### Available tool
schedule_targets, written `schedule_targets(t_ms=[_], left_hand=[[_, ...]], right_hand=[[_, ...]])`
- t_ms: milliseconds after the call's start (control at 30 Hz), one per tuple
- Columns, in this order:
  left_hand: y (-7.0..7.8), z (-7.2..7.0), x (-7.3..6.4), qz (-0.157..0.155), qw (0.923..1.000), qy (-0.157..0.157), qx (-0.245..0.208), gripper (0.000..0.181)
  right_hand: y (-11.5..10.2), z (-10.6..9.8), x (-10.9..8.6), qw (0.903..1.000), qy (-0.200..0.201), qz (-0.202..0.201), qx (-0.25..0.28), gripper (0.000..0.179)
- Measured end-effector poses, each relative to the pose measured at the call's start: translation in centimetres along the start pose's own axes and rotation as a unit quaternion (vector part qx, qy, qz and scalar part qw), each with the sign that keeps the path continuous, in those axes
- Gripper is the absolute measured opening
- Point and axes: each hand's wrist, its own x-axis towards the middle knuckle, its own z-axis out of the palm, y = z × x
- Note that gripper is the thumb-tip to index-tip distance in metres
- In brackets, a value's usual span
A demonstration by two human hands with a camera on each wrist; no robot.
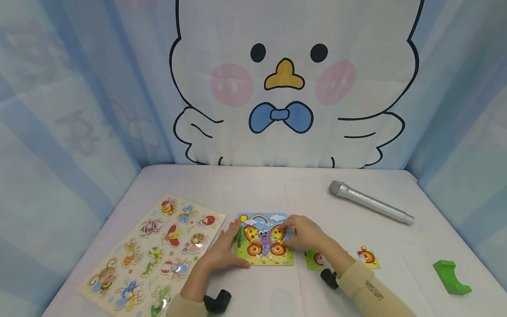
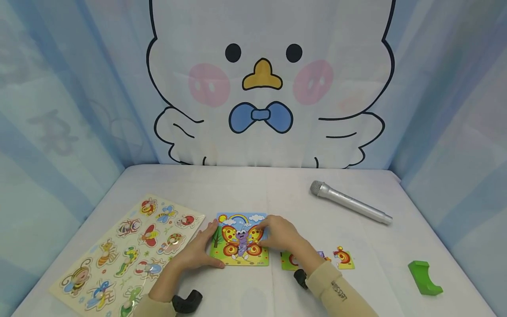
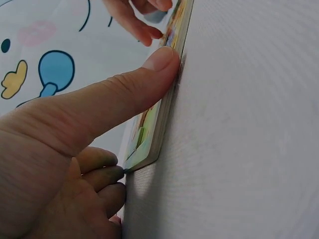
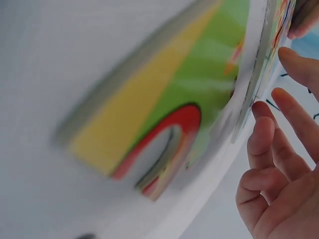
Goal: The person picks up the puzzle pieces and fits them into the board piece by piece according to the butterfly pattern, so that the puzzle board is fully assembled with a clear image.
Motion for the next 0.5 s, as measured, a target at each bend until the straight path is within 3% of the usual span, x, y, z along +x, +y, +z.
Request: schedule_targets(t_ms=[167, 500], left_hand=[[0.1, 0.1, 0.0, -0.005, 1.0000, -0.001, -0.001, 0.114], [0.0, 0.1, 0.1, -0.009, 0.9999, 0.000, -0.005, 0.114]], right_hand=[[0.4, -0.5, -0.9, 0.9992, -0.007, 0.013, 0.037, 0.041], [1.0, -1.4, -3.3, 0.9979, -0.038, 0.012, 0.052, 0.045]])
